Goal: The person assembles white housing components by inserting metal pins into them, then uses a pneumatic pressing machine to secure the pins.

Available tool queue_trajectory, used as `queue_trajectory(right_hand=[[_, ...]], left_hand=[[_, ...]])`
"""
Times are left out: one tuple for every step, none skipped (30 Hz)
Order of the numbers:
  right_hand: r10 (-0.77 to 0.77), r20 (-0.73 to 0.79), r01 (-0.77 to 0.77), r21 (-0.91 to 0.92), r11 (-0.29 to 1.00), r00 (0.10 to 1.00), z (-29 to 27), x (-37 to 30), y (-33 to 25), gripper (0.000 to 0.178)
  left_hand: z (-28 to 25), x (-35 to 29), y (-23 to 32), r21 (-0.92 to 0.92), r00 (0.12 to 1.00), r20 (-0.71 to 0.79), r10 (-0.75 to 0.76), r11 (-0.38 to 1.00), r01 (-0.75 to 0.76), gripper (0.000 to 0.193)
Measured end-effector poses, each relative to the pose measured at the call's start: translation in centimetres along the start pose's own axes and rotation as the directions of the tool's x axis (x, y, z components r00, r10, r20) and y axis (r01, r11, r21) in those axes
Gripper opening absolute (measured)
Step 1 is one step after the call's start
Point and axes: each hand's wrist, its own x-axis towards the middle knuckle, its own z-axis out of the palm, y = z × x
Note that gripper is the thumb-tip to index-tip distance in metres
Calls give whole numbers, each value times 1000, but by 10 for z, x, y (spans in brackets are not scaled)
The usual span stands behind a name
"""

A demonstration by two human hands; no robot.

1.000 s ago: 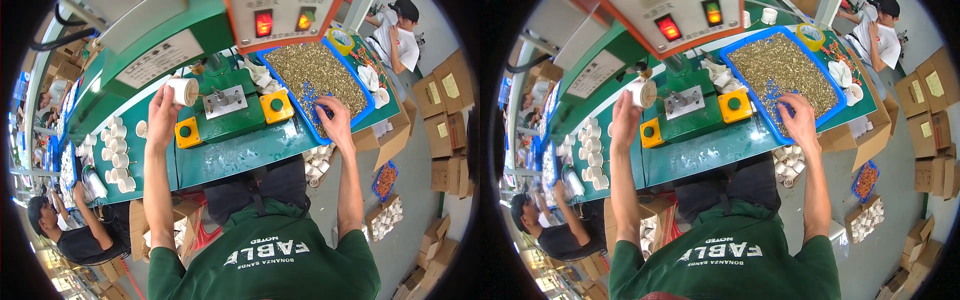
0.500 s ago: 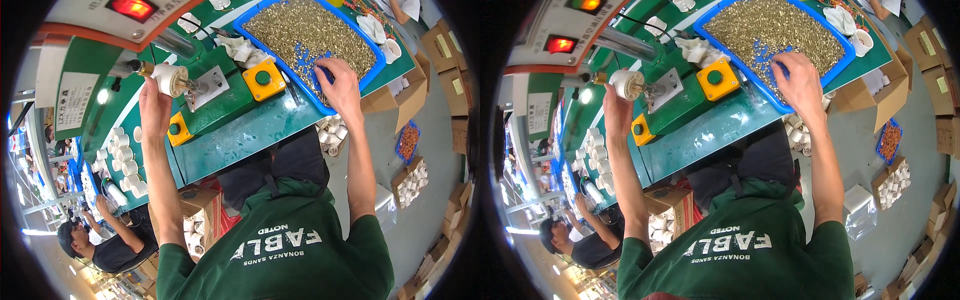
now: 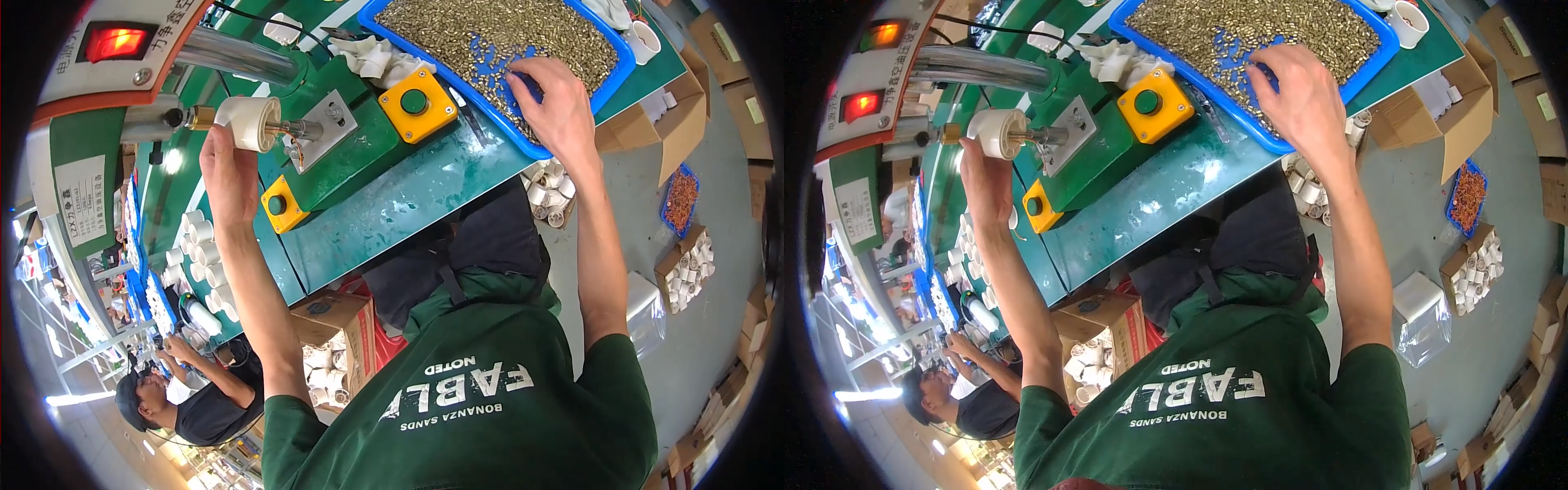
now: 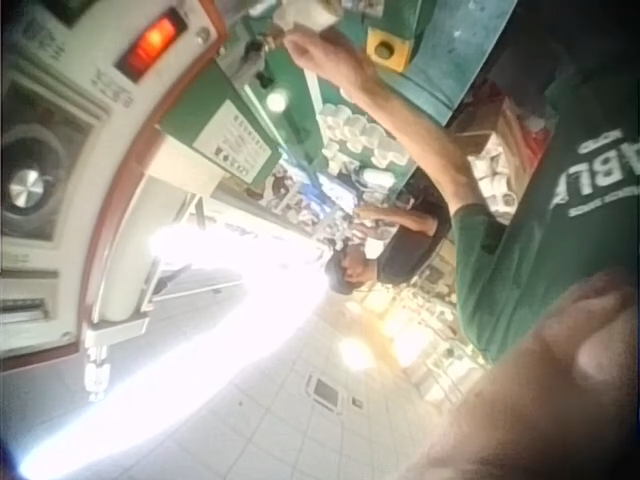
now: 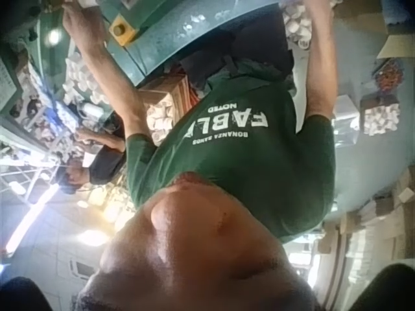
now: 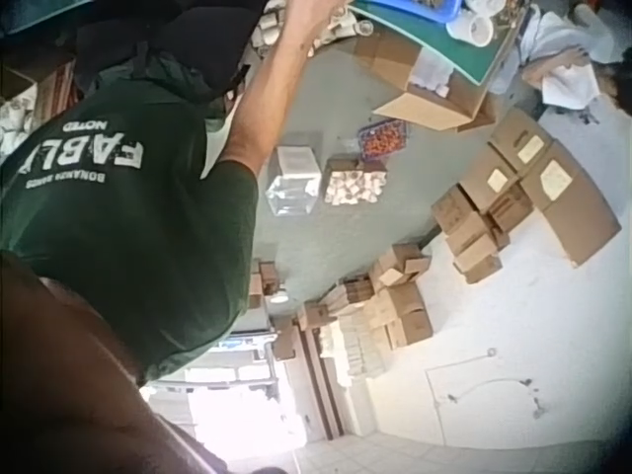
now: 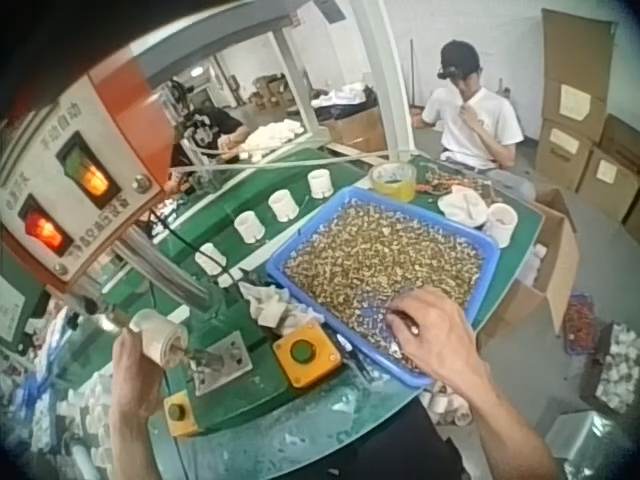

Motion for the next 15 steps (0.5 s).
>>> queue_trajectory(right_hand=[[-4, 1, 4, 3, 1000, 1000, 0, 0, -1, 17], [-1, 1, 1, 1, 1000, 1000, 0, 0, 0, 17], [-11, -1, 11, -2, 1000, 1000, 0, -1, -1, 16], [-20, -2, 20, -5, 1000, 1000, 0, -1, -1, 16], [-21, -3, 21, -7, 1000, 1000, 0, -1, -1, 16], [-20, -3, 20, -2, 1000, 1000, 0, -1, -2, 16], [-19, -3, 19, 4, 1000, 1000, 0, -1, -2, 16], [-21, -5, 21, 2, 1000, 1000, 0, -1, -1, 16], [-17, -4, 17, 5, 1000, 1000, -1, -1, 1, 16], [-12, -3, 12, 9, 1000, 1000, -1, -2, 4, 16], [-13, 17, 13, 3, 1000, 1000, -1, -1, 2, 16], [-17, 29, 17, -3, 1000, 999, -2, 1, -1, 16], [-21, 41, 22, -10, 1000, 999, -3, 2, -4, 16], [-17, 49, 17, 0, 1000, 999, -3, 2, -3, 16], [-22, 62, 21, 29, 999, 998, -4, 3, -1, 15]], left_hand=[[-1, 0, 0, 1, 1000, 3, -2, 1000, 2, 57], [-2, 0, -1, 11, 1000, -15, 1, 1000, 0, 56], [-4, 0, -1, 20, 999, -33, 4, 1000, -3, 55], [-6, 0, -1, 19, 1000, -30, 3, 1000, -2, 55], [-7, 0, 0, 76, 999, -52, 3, 997, 1, 59], [-7, 0, 1, 133, 997, -75, 4, 991, 6, 63], [-6, -1, 2, 133, 997, -75, 6, 991, 4, 63], [1, -2, 5, 203, 996, -76, 55, 978, -39, 58], [9, -3, 9, 273, 992, -75, 105, 959, -80, 54], [19, -5, 13, 273, 991, -74, 107, 958, -83, 54], [27, -9, 15, 306, 983, -66, 170, 941, -142, 50], [30, -10, 16, 339, 971, -58, 232, 919, -199, 50], [30, -10, 15, 340, 969, -14, 247, 912, -228, 57], [33, -9, 13, 454, 966, 52, 252, 856, -248, 58], [36, -7, 9, 558, 962, 115, 249, 785, -270, 59]])
